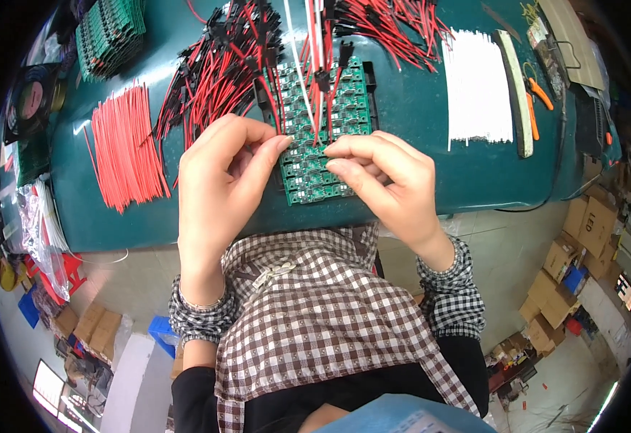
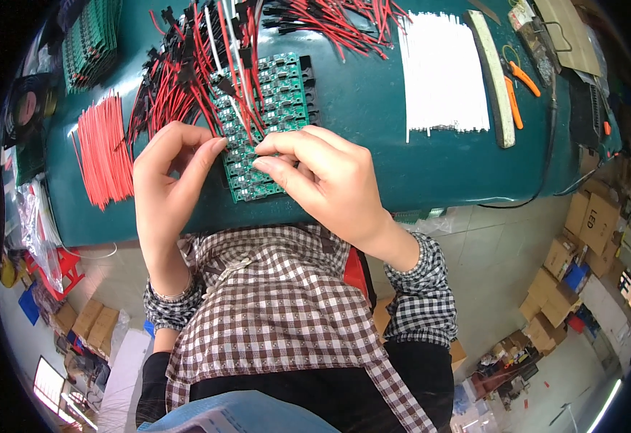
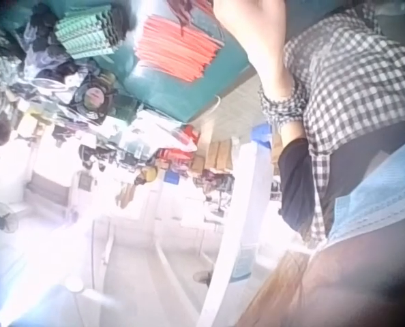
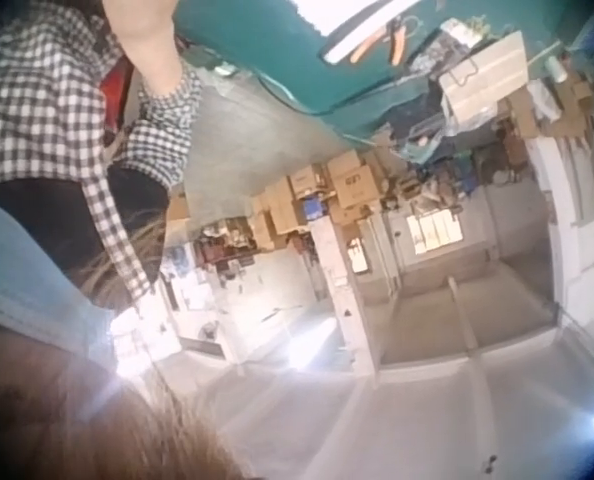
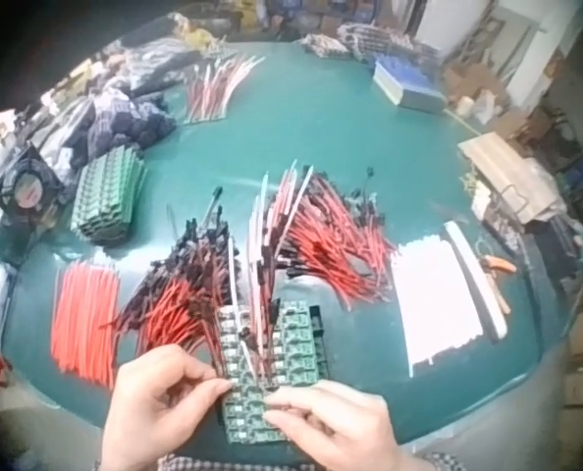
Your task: The person assembles circuit boards by inserting red, white, and connector wires into the circuit board panels by hand.
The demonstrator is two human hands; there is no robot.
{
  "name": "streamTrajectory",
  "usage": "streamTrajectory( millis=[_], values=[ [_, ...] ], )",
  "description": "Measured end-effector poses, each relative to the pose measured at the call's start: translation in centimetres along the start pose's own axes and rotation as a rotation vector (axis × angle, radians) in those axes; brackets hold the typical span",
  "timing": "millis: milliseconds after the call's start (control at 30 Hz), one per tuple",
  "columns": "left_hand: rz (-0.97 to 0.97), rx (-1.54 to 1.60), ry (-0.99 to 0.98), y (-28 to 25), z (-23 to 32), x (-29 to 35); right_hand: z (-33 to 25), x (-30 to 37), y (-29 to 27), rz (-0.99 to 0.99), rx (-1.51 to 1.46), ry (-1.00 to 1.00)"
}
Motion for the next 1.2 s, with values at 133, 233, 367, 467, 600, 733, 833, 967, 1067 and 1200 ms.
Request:
streamTrajectory(
  millis=[133, 233, 367, 467, 600, 733, 833, 967, 1067, 1200],
  values=[
    [0.018, -0.025, -0.032, -1.0, -0.6, 0.3, 0.6, -0.6, -3.9, 0.083, -0.077, 0.139],
    [-0.001, -0.044, -0.034, -1.7, -0.4, 1.0, 2.8, -1.5, -13.3, 0.397, 0.402, 0.28],
    [0.287, -0.021, -0.172, -7.8, -2.4, 3.6, 8.2, -3.1, -17.0, 0.11, 0.919, 0.421],
    [0.599, -0.349, -0.16, -14.5, -4.0, 4.8, 11.3, -3.5, -18.8, 0.026, 0.788, 0.513],
    [0.56, -0.75, -0.408, -19.3, -7.2, 5.9, 12.2, -3.2, -19.6, -0.006, 0.633, 0.571],
    [0.419, -0.758, -0.55, -18.0, -8.5, 3.7, 14.3, -2.6, -20.6, 0.022, 0.513, 0.593],
    [0.37, -0.612, -0.472, -18.7, -10.1, 3.2, 14.6, -2.2, -20.6, -0.002, 0.375, 0.56],
    [0.362, -0.499, -0.374, -20.7, -12.1, 3.7, 13.6, -2.7, -19.2, 0.098, 0.338, 0.593],
    [0.389, -0.508, -0.351, -21.5, -13.3, 3.7, 13.6, -2.1, -19.7, 0.096, 0.371, 0.65],
    [0.46, -0.487, -0.383, -22.3, -13.4, 5.0, 13.0, -2.0, -19.5, 0.084, 0.333, 0.614]
  ],
)
Point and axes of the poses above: each hand's wrist, its own x-axis away from the middle knuckle, its own y-axis out of the palm, z = x × y, the point moved 9 cm from there along -x, towards the middle knuckle, and after that the axes turned 6 degrees about x, right-handed, at the moved point
